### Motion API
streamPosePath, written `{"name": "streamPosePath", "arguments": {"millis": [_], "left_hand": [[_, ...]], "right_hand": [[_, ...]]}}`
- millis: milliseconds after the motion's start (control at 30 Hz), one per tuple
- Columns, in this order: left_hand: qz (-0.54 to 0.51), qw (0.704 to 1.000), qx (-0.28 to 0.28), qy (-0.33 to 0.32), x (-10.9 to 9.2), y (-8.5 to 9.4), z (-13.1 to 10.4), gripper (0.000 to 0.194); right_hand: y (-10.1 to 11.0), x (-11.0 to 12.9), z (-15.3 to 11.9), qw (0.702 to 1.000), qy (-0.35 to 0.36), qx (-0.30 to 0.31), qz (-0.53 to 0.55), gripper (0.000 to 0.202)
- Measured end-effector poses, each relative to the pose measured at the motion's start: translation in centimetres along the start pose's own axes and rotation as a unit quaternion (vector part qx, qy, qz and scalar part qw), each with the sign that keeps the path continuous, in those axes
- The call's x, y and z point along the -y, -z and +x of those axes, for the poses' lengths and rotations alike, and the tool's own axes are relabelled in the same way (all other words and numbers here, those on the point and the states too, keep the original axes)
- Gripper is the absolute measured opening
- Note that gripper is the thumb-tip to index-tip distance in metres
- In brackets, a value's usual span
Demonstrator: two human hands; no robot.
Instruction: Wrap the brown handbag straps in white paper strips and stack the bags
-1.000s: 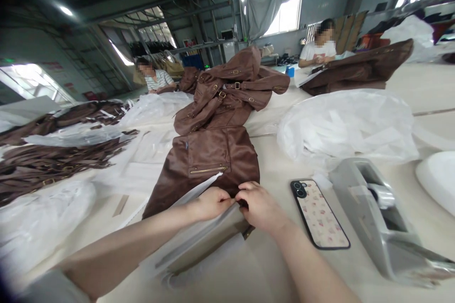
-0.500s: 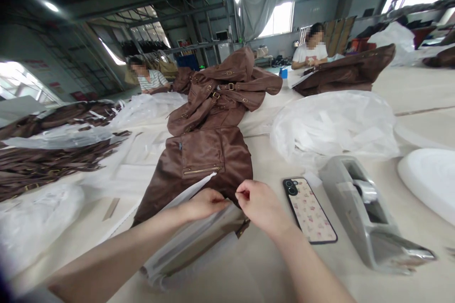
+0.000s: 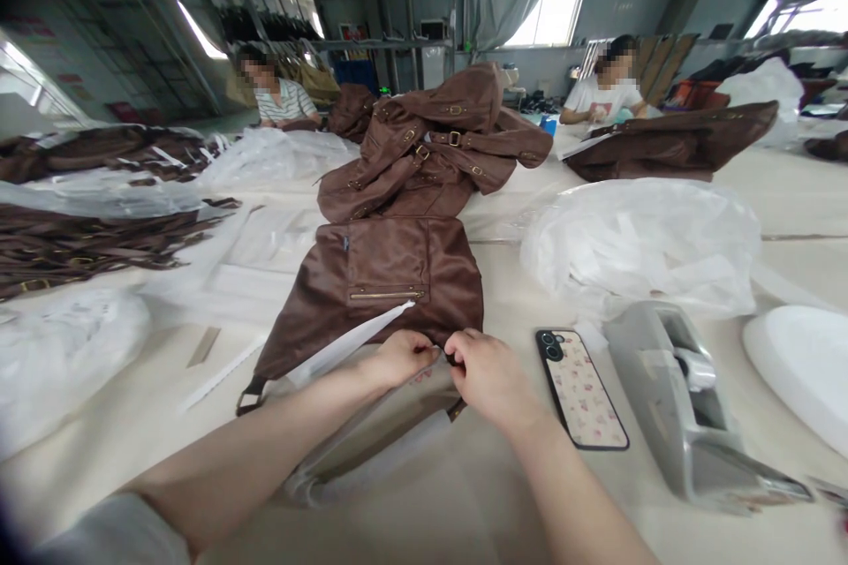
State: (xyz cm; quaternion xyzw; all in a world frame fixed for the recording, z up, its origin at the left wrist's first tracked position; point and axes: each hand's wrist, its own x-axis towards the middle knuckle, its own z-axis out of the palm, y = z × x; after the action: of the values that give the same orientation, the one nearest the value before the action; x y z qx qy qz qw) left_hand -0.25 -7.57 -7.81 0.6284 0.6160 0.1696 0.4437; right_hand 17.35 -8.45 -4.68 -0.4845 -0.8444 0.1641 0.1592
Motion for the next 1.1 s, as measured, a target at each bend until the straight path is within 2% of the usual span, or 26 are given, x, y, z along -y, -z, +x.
{"name": "streamPosePath", "arguments": {"millis": [133,300,533,600,700,867,1000,1100], "left_hand": [[0.014,1.000,0.004,0.012,0.1,0.1,0.4,0.021],[0.061,0.998,-0.002,-0.009,0.3,0.4,0.6,0.022],[0.139,0.985,-0.065,-0.082,0.3,0.9,-0.1,0.022],[0.174,0.974,-0.074,-0.122,0.2,0.9,-0.7,0.022],[0.261,0.944,-0.083,-0.186,0.1,0.6,-1.9,0.022],[0.354,0.914,-0.048,-0.194,-0.1,0.3,-2.8,0.026],[0.334,0.921,-0.028,-0.197,0.1,0.6,-2.1,0.029],[0.272,0.941,-0.025,-0.198,0.4,0.8,-1.4,0.027]], "right_hand": [[-0.6,0.4,0.4,0.997,0.048,0.020,-0.059,0.017],[-1.7,0.4,0.8,0.990,0.059,0.023,-0.125,0.009],[-2.1,0.6,1.0,0.985,0.071,0.009,-0.158,0.014],[-2.1,0.5,1.1,0.986,0.070,0.004,-0.151,0.015],[-2.1,0.2,1.2,0.989,0.065,-0.004,-0.133,0.016],[-2.4,-0.3,1.3,0.994,0.042,-0.022,-0.098,0.012],[-2.4,-0.3,1.2,0.994,0.053,-0.027,-0.096,0.021],[-2.3,-0.2,1.2,0.991,0.074,-0.001,-0.111,0.016]]}}
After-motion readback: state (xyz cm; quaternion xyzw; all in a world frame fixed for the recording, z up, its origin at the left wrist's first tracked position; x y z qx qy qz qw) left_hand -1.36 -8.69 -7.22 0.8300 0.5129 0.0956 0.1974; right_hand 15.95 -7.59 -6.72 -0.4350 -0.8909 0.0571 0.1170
